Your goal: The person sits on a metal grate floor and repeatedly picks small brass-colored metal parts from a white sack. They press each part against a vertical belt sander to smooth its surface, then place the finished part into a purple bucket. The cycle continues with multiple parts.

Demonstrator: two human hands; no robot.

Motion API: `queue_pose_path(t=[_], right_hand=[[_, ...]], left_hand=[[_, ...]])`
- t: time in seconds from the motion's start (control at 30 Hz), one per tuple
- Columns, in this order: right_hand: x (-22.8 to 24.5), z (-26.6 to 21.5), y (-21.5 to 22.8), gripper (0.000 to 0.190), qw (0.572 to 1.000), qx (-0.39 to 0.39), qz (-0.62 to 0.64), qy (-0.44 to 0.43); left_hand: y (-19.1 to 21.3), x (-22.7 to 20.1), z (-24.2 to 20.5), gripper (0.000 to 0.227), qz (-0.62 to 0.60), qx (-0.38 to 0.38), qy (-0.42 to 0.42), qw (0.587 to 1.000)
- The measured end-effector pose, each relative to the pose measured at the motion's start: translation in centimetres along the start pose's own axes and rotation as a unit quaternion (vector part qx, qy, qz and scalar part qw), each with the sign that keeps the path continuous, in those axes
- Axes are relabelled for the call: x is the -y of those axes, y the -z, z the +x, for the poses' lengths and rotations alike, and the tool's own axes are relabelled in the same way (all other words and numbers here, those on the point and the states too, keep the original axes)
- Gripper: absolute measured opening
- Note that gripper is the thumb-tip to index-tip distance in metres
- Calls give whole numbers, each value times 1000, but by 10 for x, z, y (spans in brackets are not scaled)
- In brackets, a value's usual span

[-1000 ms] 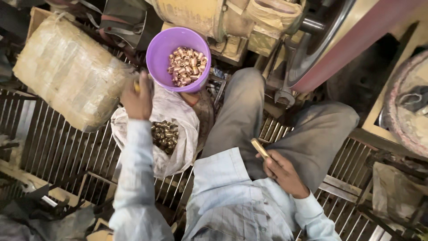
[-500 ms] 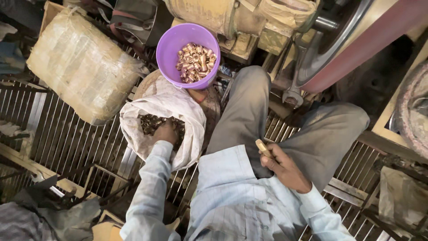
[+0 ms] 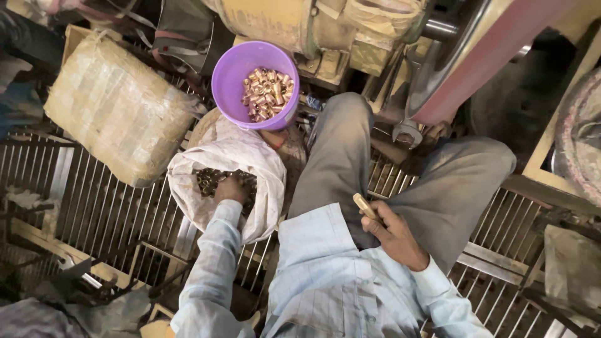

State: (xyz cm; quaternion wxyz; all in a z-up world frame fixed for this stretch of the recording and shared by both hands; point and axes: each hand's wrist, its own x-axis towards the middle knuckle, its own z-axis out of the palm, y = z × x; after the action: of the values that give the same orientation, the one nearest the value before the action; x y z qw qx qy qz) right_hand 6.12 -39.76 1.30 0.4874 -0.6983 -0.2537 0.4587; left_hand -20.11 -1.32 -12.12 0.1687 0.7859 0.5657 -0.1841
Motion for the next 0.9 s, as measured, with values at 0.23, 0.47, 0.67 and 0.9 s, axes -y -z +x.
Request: queue_pose_path(t=[0.23,0.47,0.67,0.9], right_hand=[[15,-2,-5,32,995,-42,-89,-2],[51,5,-17,28,941,-119,-199,247],[62,-8,-8,31,889,-155,-332,272],[38,-27,2,36,867,-182,-407,220]], left_hand=[[88,-5,-62,33,-198,-29,0,980],[120,-85,-135,26,-573,181,-183,778],[100,-167,-160,27,-547,354,-224,725],[86,-196,-162,28,-478,407,-260,734]])
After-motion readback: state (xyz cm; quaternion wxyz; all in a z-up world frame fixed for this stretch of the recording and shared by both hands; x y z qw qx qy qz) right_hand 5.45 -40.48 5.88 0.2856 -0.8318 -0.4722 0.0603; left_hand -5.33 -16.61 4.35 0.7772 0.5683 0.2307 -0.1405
